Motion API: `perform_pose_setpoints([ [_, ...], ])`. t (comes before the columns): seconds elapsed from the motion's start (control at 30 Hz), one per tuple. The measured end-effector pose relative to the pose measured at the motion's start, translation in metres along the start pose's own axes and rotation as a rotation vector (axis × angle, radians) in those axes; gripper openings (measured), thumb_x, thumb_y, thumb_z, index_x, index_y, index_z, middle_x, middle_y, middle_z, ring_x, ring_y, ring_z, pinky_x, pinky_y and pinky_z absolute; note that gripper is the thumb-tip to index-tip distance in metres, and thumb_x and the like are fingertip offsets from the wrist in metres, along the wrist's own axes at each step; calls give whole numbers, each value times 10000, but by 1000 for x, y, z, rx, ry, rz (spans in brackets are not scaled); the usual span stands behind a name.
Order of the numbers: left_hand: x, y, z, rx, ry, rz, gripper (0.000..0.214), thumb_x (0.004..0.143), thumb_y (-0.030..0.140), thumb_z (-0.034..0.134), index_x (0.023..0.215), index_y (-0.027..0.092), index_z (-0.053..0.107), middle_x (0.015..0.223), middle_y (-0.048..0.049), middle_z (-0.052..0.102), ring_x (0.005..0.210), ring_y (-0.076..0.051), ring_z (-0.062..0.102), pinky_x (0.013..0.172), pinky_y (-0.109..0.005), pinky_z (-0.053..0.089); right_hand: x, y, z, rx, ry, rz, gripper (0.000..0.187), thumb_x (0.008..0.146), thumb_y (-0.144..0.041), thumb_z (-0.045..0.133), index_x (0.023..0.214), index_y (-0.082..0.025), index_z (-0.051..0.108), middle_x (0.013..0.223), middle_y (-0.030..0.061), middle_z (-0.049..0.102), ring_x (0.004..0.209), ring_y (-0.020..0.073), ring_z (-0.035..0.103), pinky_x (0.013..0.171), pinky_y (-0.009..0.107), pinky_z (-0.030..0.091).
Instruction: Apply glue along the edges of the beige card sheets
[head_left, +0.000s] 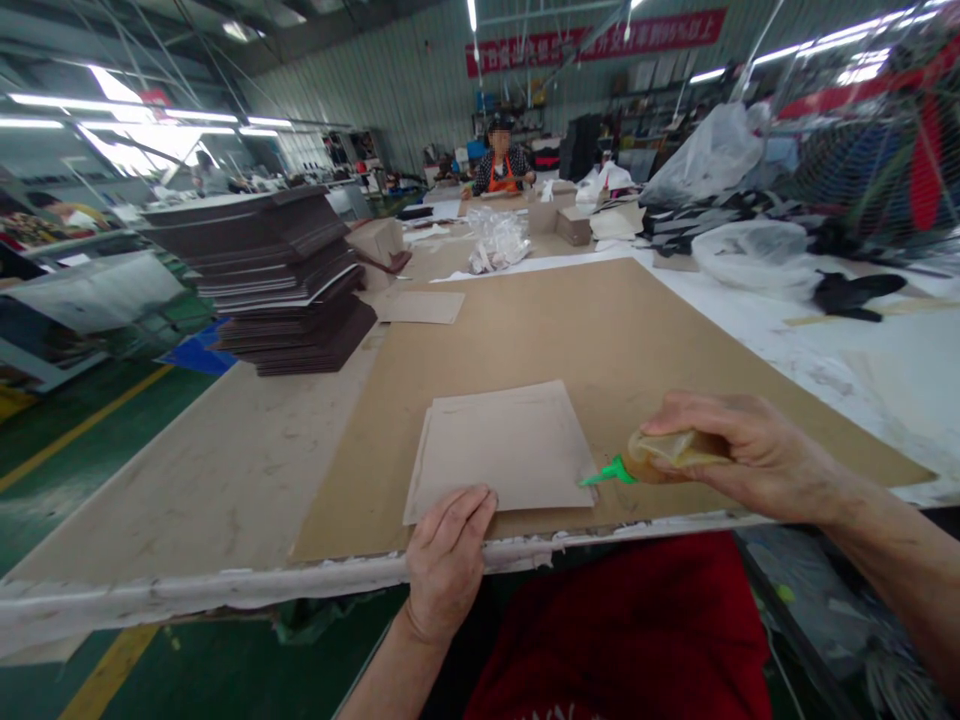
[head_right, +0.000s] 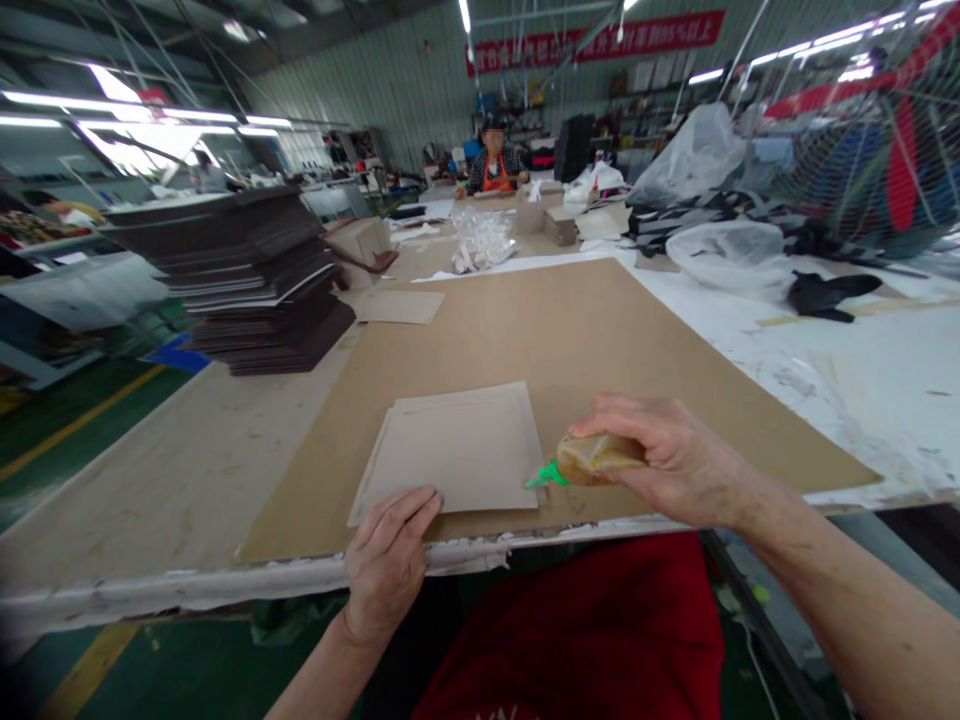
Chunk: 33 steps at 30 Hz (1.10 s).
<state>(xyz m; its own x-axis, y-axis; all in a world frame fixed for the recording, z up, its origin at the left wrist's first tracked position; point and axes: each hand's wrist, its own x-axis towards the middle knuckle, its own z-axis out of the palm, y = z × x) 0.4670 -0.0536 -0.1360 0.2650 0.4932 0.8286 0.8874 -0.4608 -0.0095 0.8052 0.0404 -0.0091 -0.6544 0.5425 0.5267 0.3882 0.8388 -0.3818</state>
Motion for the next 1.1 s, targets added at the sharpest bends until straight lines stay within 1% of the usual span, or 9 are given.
perform_pose_setpoints([
  [0.1,-1,0,0,-13,-14,-3,325,932,-34,536,1134,148,715,1062,-79,769,1003,-184,707,899,-315,617,-4,-4,-3,36,-29,6,189,907,-304,684,1088,-294,740,885,30,766,750,178,728,629,288,532],
  [0.2,-1,0,-1,-18,-14,-12,333,921,-40,550,1138,151,717,1064,-75,770,996,-186,710,897,-319,616,-8,-2,-2,64,20,95,212,872,-340,736,1081,-309,753,862,14,753,715,168,709,625,289,525],
  [0.3,-1,0,-1,-15,-19,-15,333,917,-46,554,1140,139,717,1061,-78,767,996,-185,708,902,-318,607,-10,3,1,64,57,198,225,828,-386,783,1039,-310,767,918,26,767,794,203,721,696,326,547],
  [0.47,-1,-1,-1,-9,-31,9,289,949,-8,534,1136,122,712,1055,-88,762,990,-184,703,897,-312,604,-12,12,6,156,-18,344,269,806,-511,779,989,-315,781,855,14,749,712,190,680,596,309,517],
  [0.57,0,-1,-1,-1,-23,14,293,953,-18,521,1127,124,709,1052,-84,759,987,-179,697,893,-307,604,-10,22,14,155,78,403,321,812,-532,760,1018,-286,771,941,36,772,774,204,698,648,323,532],
  [0.7,4,-1,-3,-9,-11,7,290,954,-20,523,1111,135,711,1033,-75,759,979,-171,694,885,-294,609,-3,29,20,81,132,355,271,833,-444,734,1028,-257,759,960,49,778,778,207,701,699,351,535],
  [0.87,4,-1,-3,-18,-3,6,287,956,-14,525,1120,133,710,1033,-83,762,978,-181,699,881,-310,621,1,24,12,71,26,252,219,849,-452,723,982,-283,762,909,44,773,788,216,709,673,342,525],
  [0.93,4,-1,-3,-16,-1,4,295,949,-21,530,1119,138,711,1032,-82,764,974,-183,704,877,-311,627,4,24,11,72,5,246,217,848,-434,721,1001,-283,757,930,47,776,816,222,716,694,346,531],
  [1.1,4,-1,-3,-21,0,2,303,945,-16,538,1121,157,714,1031,-73,768,963,-184,714,865,-310,635,10,27,13,32,56,256,196,857,-394,687,998,-277,756,936,51,773,836,231,716,745,374,538],
])
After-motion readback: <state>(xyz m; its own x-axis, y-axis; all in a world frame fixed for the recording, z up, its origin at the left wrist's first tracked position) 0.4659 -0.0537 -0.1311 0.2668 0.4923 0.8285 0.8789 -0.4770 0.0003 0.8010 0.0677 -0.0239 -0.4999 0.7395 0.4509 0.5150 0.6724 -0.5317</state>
